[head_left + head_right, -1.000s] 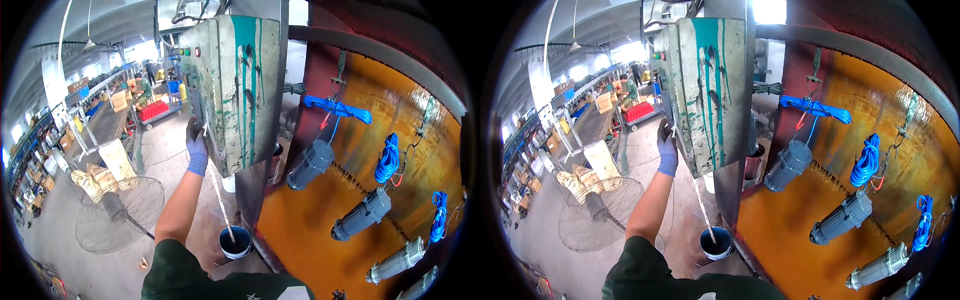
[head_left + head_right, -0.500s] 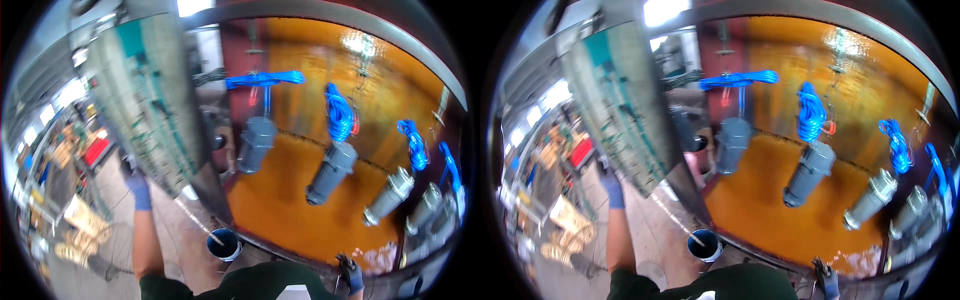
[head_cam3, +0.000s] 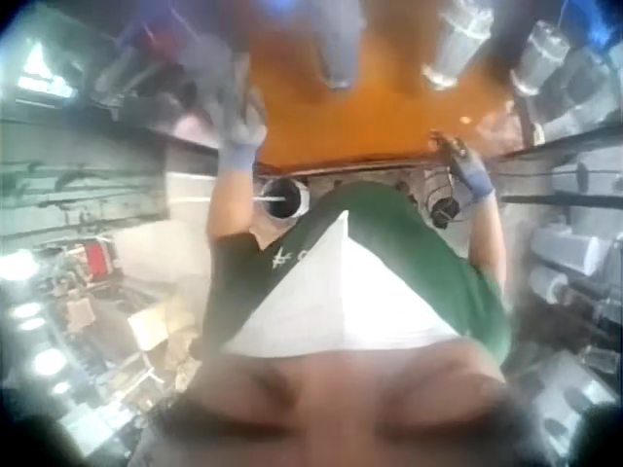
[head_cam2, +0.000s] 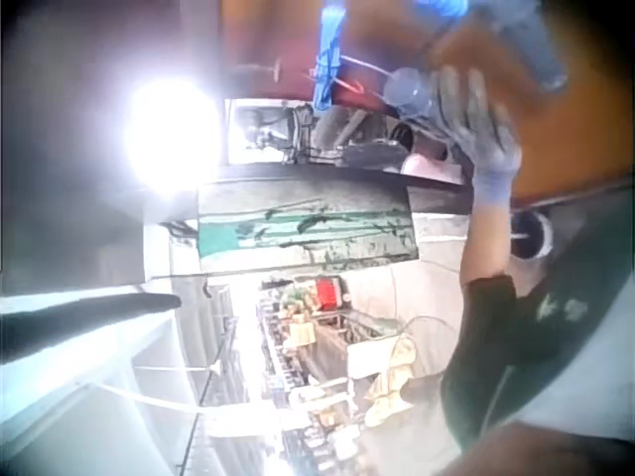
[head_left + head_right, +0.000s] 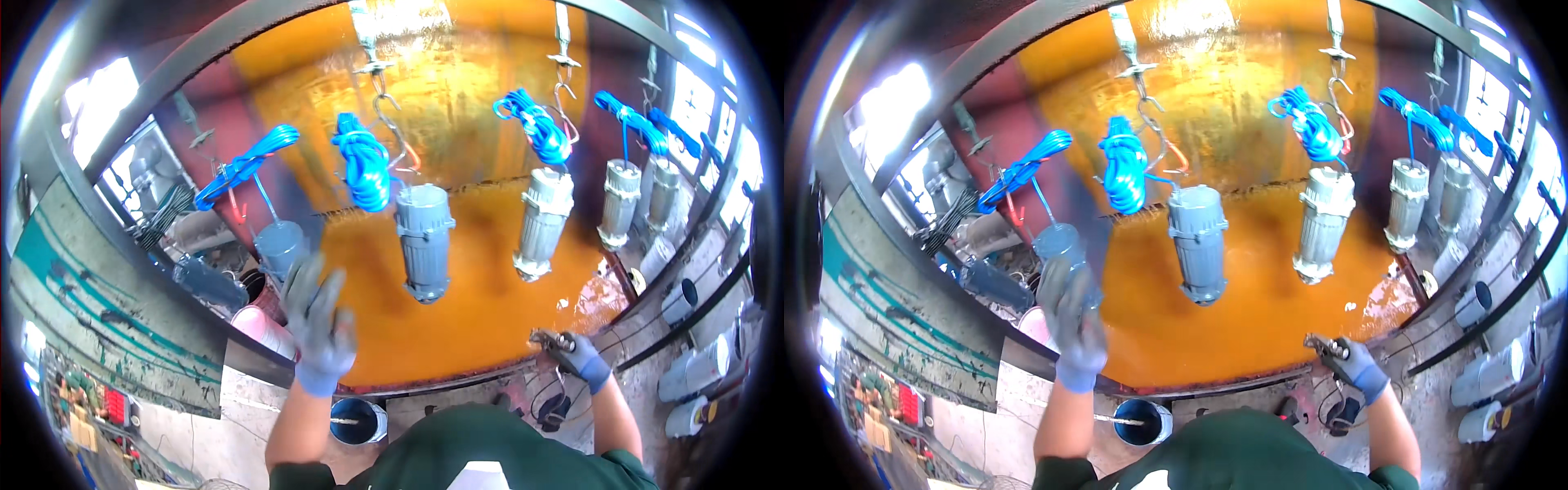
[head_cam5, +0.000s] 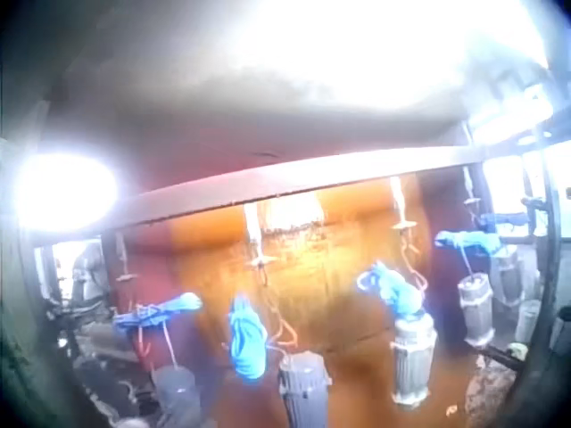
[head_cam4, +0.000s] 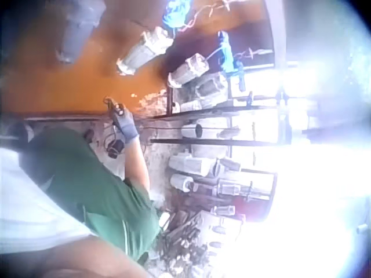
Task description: The person spray paints suspended metal components using a spray gun while rotating them by hand, operates a control panel to advance the line, and spray paints the next hanging components.
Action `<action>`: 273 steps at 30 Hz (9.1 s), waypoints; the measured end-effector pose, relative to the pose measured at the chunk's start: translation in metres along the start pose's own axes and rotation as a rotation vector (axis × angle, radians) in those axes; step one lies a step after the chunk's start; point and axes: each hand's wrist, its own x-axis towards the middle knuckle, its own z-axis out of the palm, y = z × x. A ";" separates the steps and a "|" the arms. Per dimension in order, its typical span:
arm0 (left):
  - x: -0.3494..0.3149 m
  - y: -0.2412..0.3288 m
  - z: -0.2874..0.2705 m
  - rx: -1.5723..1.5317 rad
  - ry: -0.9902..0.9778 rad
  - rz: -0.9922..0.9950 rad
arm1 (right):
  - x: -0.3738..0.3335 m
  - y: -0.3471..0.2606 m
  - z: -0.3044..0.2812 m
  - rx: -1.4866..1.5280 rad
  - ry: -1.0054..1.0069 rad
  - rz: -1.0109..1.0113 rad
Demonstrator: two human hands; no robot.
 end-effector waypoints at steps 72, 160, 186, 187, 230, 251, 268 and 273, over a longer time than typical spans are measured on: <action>0.160 -0.197 0.142 0.597 -0.617 -0.210 | 0.034 -0.155 -0.097 0.421 0.283 -0.166; 0.081 -0.055 0.132 -0.501 0.059 -0.409 | 0.038 -0.213 -0.075 0.170 -0.394 -0.602; 0.094 -0.046 0.144 -0.620 -0.082 -0.459 | 0.066 -0.242 -0.075 0.030 0.040 -0.715; 0.093 -0.048 0.147 -0.540 -0.119 -0.393 | 0.070 -0.238 -0.074 0.068 0.073 -0.732; -0.451 0.057 0.029 -0.162 -0.817 -1.237 | 0.012 -0.198 -0.057 0.148 -0.183 -0.215; 0.187 -0.017 0.236 -0.184 -0.232 0.283 | 0.003 0.031 0.032 0.342 -0.178 -0.036; 0.127 -0.024 0.128 -0.299 -0.047 -0.230 | 0.022 -0.104 -0.064 0.184 -0.364 -0.173; 0.113 -0.048 0.104 -0.223 -0.020 -0.253 | 0.035 -0.207 -0.116 0.105 -0.275 -0.296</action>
